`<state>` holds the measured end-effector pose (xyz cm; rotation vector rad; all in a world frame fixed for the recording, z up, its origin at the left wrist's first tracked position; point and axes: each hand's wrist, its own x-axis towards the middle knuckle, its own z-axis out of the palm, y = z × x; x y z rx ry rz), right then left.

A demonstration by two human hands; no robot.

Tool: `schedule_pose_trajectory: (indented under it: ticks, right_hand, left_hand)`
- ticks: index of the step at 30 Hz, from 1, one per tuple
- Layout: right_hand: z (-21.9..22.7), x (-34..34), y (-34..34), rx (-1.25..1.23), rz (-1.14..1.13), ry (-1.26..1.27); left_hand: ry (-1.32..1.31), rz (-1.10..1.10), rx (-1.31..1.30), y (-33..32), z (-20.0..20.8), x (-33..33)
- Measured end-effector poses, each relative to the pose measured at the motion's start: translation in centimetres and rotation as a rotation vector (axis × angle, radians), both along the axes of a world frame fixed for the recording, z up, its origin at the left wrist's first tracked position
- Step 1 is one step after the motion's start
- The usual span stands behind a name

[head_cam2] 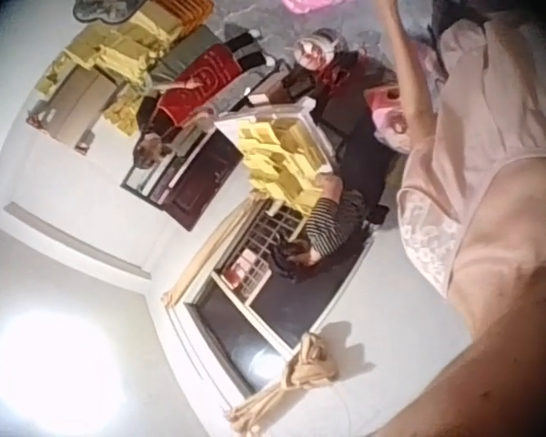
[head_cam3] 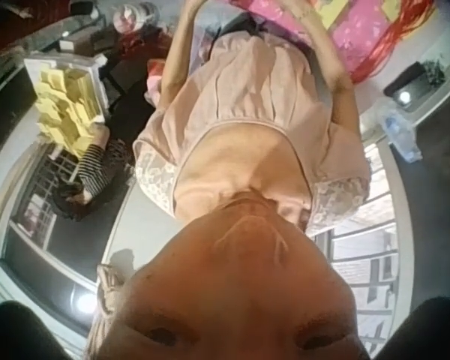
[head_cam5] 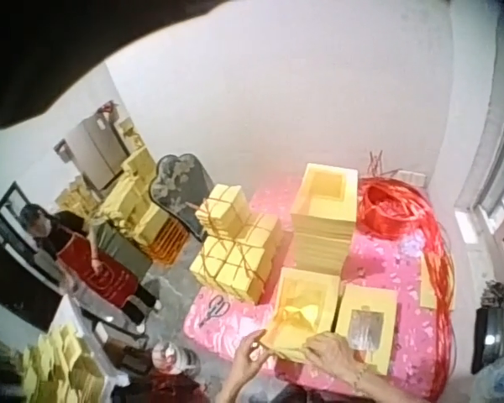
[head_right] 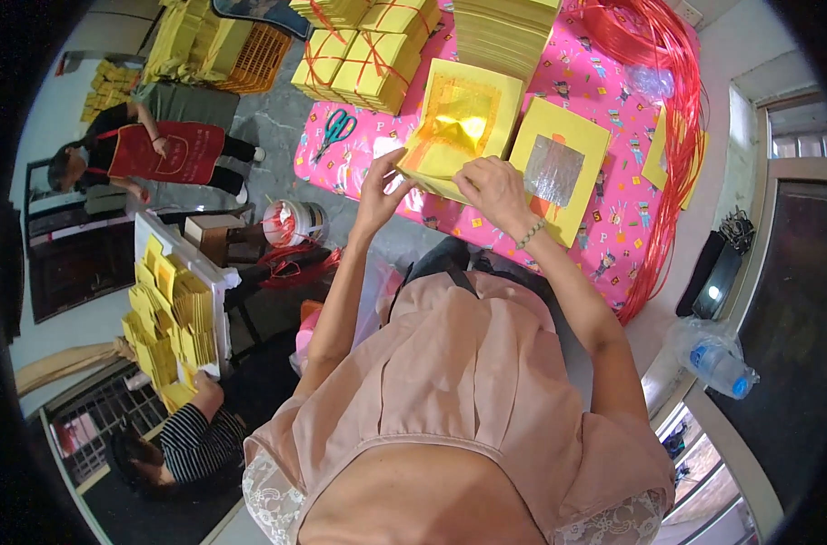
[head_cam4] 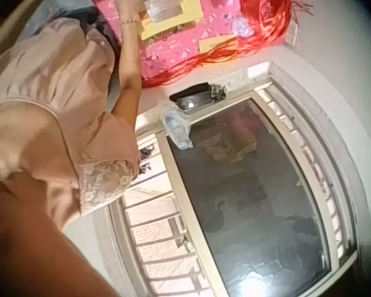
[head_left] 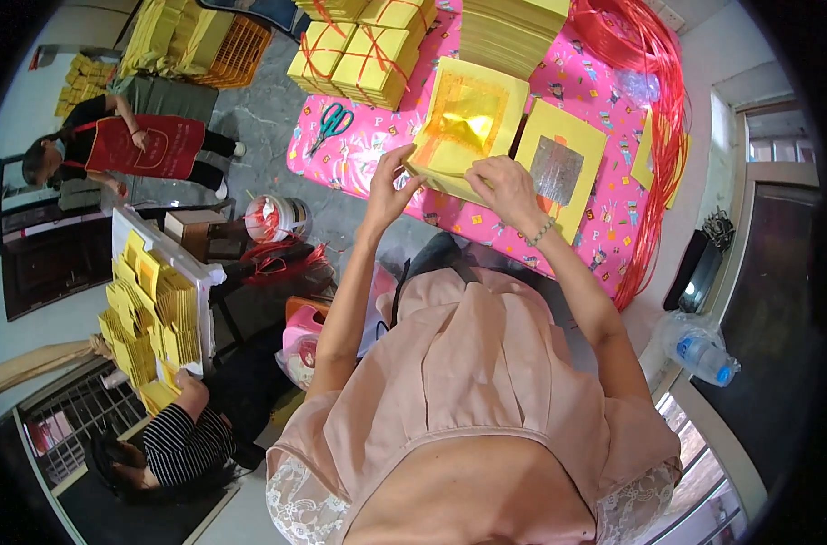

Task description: Bundling stacks of yellow paper with red ribbons and adding decorative inserts.

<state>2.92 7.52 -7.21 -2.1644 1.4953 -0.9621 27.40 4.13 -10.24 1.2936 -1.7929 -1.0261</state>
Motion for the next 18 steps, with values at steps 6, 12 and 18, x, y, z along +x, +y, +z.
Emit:
schedule_pose_trajectory:
  ticks: [6,12,18]
  right_hand:
    - [0.4,-0.5,-0.3,0.186,-0.035,0.014]
    - [0.3,-0.9,-0.8,0.301,-0.052,-0.015]
    - [0.6,-0.9,-0.8,0.358,-0.105,-0.146]
  left_hand:
    - [0.051,0.053,0.037,0.4,0.2,0.1]
    - [0.081,0.046,-0.014,-0.5,0.9,-0.3]
    - [0.044,-0.034,-0.043,-1.9,0.9,0.0]
